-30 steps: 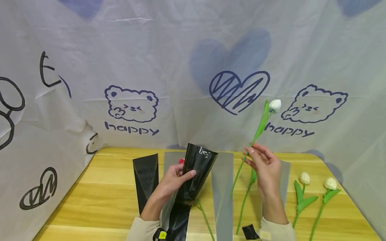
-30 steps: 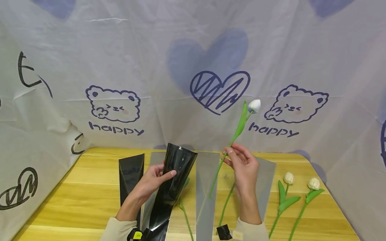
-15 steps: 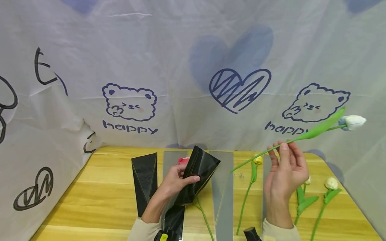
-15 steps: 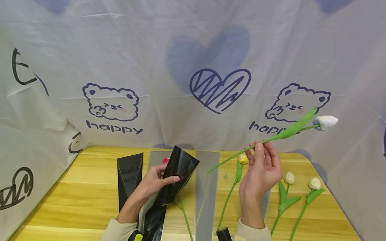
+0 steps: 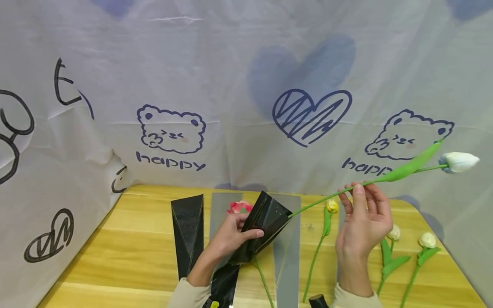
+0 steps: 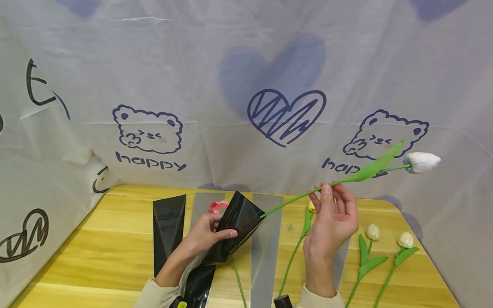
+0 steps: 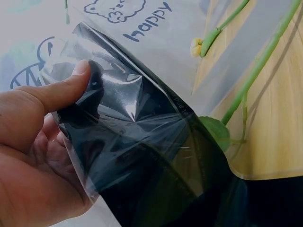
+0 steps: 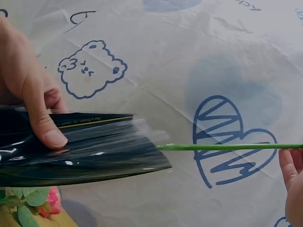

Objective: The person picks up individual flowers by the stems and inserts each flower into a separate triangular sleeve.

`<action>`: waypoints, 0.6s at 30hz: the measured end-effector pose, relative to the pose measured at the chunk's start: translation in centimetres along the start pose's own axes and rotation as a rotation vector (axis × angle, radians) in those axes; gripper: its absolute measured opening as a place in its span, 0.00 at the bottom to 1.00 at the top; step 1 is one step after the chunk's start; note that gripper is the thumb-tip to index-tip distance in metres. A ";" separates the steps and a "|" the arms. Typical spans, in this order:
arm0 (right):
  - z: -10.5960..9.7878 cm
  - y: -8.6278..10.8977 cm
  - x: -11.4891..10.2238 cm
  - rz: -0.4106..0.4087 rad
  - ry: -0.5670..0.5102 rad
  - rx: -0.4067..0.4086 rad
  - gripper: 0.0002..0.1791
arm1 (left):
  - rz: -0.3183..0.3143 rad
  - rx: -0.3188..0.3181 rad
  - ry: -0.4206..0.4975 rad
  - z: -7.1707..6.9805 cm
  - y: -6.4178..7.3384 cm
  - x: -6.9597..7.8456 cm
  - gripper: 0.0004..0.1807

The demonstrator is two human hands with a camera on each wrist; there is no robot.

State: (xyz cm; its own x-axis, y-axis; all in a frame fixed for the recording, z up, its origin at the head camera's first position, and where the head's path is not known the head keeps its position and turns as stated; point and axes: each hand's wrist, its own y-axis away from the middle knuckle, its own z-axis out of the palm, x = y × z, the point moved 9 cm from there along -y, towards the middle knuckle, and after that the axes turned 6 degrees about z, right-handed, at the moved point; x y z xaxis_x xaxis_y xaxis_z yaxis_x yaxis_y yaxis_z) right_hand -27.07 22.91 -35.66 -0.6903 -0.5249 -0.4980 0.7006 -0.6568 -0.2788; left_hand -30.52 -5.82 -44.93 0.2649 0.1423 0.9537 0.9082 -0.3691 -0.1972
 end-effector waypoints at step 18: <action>2.5 1.8 2.9 0.157 0.221 -0.203 0.11 | -0.001 -0.031 0.017 0.5 0.2 0.9 0.10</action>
State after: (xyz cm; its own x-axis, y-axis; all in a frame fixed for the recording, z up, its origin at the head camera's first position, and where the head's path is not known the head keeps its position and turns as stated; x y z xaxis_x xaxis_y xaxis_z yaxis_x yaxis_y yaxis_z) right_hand -28.28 18.88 -35.57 -0.5305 -0.4668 -0.7076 0.8324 -0.4446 -0.3308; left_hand -29.97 -5.28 -44.22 0.2586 0.1272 0.9576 0.8978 -0.3975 -0.1896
